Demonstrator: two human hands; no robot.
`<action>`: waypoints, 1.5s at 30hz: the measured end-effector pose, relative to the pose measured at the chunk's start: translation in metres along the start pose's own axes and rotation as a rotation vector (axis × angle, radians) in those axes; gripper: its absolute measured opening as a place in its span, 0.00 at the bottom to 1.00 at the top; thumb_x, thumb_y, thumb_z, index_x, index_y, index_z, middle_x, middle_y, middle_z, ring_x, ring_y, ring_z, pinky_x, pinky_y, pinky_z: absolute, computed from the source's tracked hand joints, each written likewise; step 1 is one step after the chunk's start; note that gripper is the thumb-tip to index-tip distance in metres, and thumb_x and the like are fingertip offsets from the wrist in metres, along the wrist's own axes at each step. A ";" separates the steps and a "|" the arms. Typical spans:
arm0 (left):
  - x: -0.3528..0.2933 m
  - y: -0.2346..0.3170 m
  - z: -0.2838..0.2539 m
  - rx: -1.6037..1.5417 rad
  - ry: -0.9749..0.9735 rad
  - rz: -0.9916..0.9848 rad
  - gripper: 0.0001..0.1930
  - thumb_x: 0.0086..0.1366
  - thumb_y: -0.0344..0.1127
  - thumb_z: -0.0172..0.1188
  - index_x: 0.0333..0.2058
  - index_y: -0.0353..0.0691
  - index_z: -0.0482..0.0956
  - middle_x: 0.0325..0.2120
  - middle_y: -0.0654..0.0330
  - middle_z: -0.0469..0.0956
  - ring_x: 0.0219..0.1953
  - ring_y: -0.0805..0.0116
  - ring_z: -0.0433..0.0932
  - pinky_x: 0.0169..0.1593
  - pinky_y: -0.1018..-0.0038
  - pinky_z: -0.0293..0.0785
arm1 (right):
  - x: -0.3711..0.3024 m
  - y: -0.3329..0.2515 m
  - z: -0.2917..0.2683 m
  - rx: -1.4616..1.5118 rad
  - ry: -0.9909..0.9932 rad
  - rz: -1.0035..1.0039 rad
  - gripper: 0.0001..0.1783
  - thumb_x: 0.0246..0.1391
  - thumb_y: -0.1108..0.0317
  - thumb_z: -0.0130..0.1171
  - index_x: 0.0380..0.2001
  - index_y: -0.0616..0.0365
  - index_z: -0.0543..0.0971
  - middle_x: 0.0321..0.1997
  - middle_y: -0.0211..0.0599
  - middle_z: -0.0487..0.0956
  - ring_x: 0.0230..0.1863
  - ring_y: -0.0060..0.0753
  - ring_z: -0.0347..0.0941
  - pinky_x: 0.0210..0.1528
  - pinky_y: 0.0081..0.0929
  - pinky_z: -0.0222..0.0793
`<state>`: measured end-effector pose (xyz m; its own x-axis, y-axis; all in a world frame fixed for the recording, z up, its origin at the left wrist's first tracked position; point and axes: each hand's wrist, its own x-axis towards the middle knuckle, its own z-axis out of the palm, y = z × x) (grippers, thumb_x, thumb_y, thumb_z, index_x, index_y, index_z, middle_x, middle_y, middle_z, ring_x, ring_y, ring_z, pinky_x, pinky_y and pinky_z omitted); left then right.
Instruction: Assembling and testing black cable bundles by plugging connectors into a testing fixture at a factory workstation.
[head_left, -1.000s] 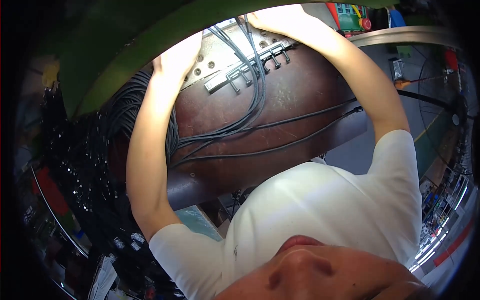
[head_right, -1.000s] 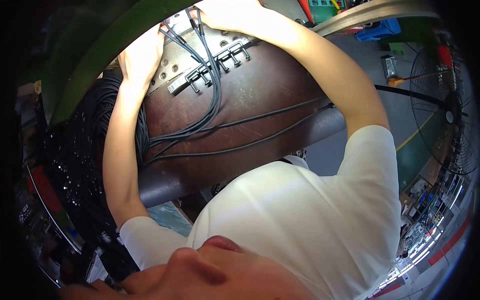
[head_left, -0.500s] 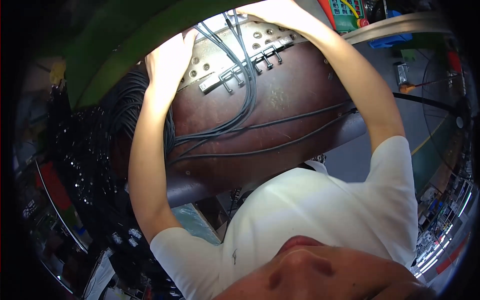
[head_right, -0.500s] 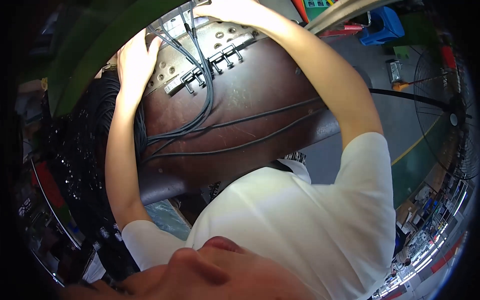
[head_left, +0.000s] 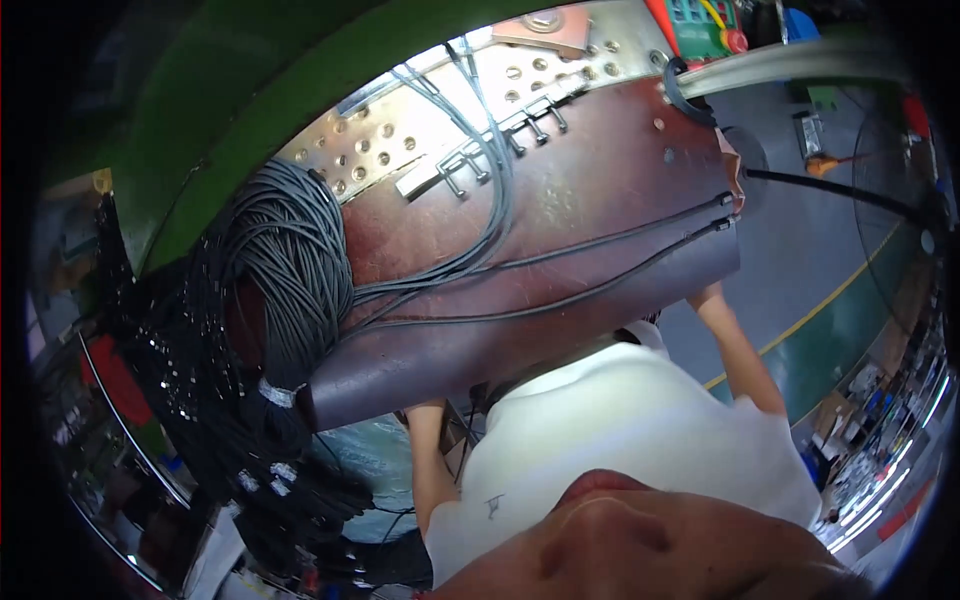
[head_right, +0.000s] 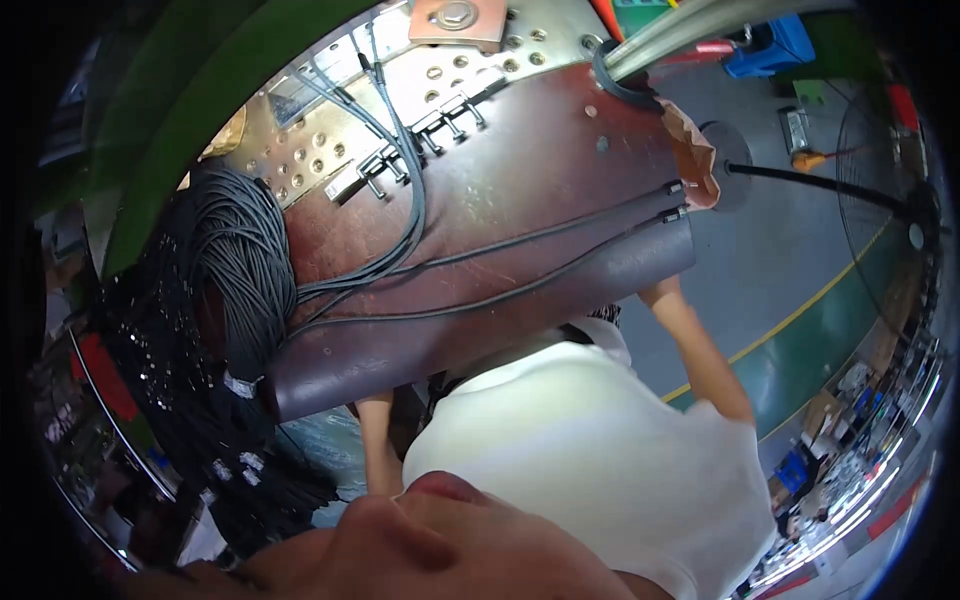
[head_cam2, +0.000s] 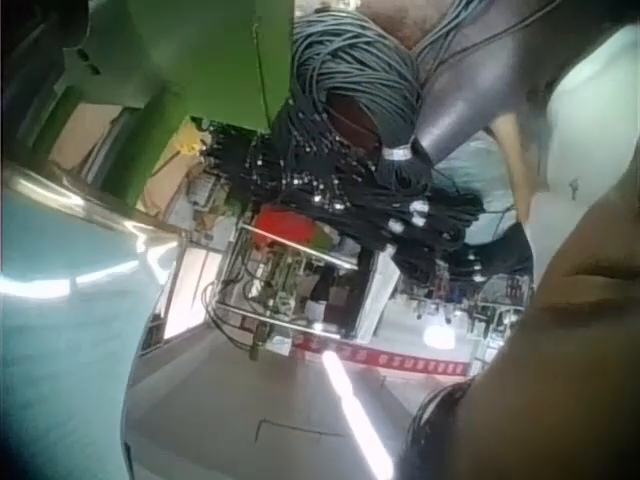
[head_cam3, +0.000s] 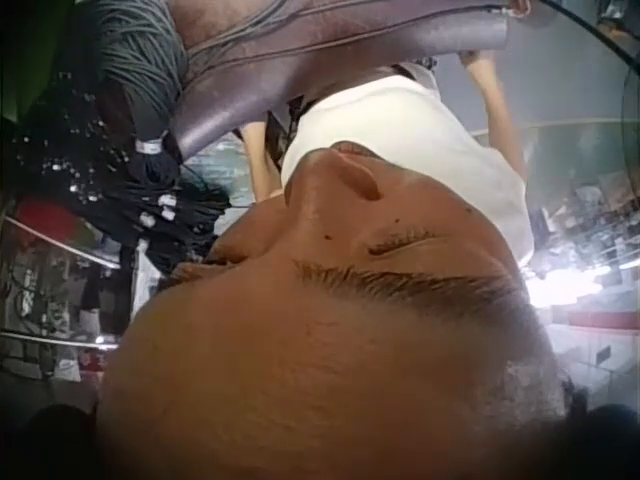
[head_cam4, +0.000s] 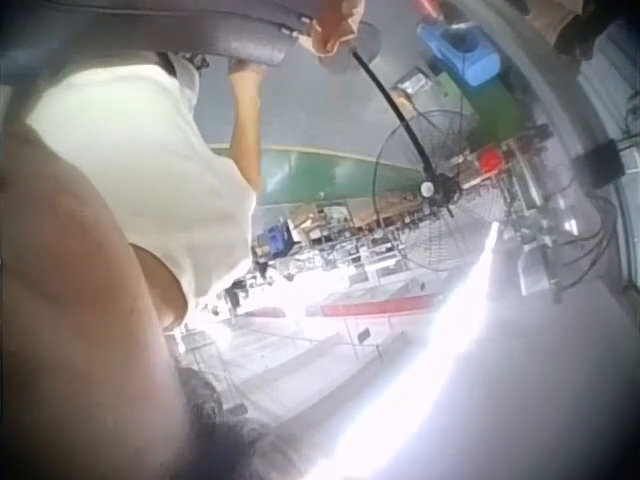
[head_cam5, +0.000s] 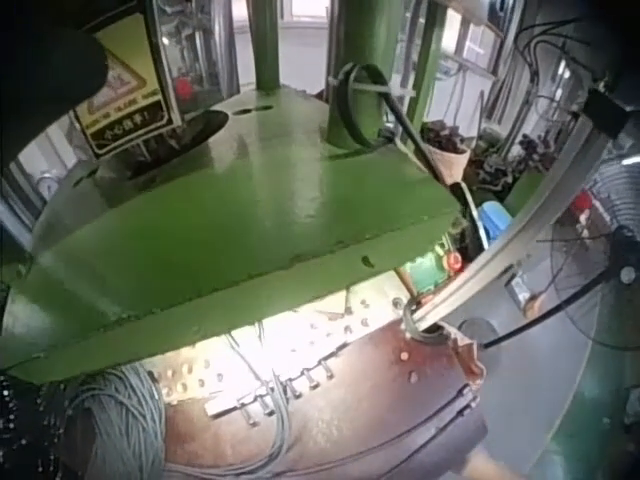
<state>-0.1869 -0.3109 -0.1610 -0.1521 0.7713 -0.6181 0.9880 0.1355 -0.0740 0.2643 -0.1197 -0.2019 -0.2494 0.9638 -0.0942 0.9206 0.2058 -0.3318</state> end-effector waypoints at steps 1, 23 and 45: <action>0.001 0.000 0.003 0.011 0.002 0.012 0.12 0.60 0.37 0.52 0.37 0.38 0.80 0.35 0.49 0.78 0.37 0.49 0.77 0.42 0.58 0.72 | 0.004 0.000 0.002 0.127 -0.193 0.051 0.21 0.49 0.69 0.59 0.48 0.60 0.72 0.51 0.46 0.73 0.53 0.45 0.68 0.54 0.37 0.63; 0.010 0.013 -0.024 -0.498 0.499 -0.011 0.18 0.64 0.39 0.51 0.48 0.33 0.74 0.48 0.45 0.74 0.49 0.45 0.72 0.53 0.59 0.66 | 0.026 -0.028 -0.016 0.410 0.186 -0.166 0.19 0.42 0.76 0.63 0.41 0.62 0.76 0.44 0.46 0.76 0.49 0.48 0.71 0.52 0.38 0.65; -0.369 -0.099 0.048 -0.807 0.925 -1.067 0.20 0.64 0.49 0.53 0.41 0.38 0.80 0.35 0.50 0.81 0.41 0.53 0.79 0.46 0.68 0.73 | 0.164 -0.105 -0.113 0.023 0.281 -0.790 0.09 0.61 0.68 0.48 0.37 0.64 0.74 0.38 0.46 0.76 0.43 0.48 0.72 0.46 0.35 0.67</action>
<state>-0.2272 -0.6382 0.0368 -0.9785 0.1681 0.1193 0.2043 0.8671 0.4544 0.1605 0.0359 -0.0762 -0.7312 0.5447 0.4106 0.4994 0.8375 -0.2216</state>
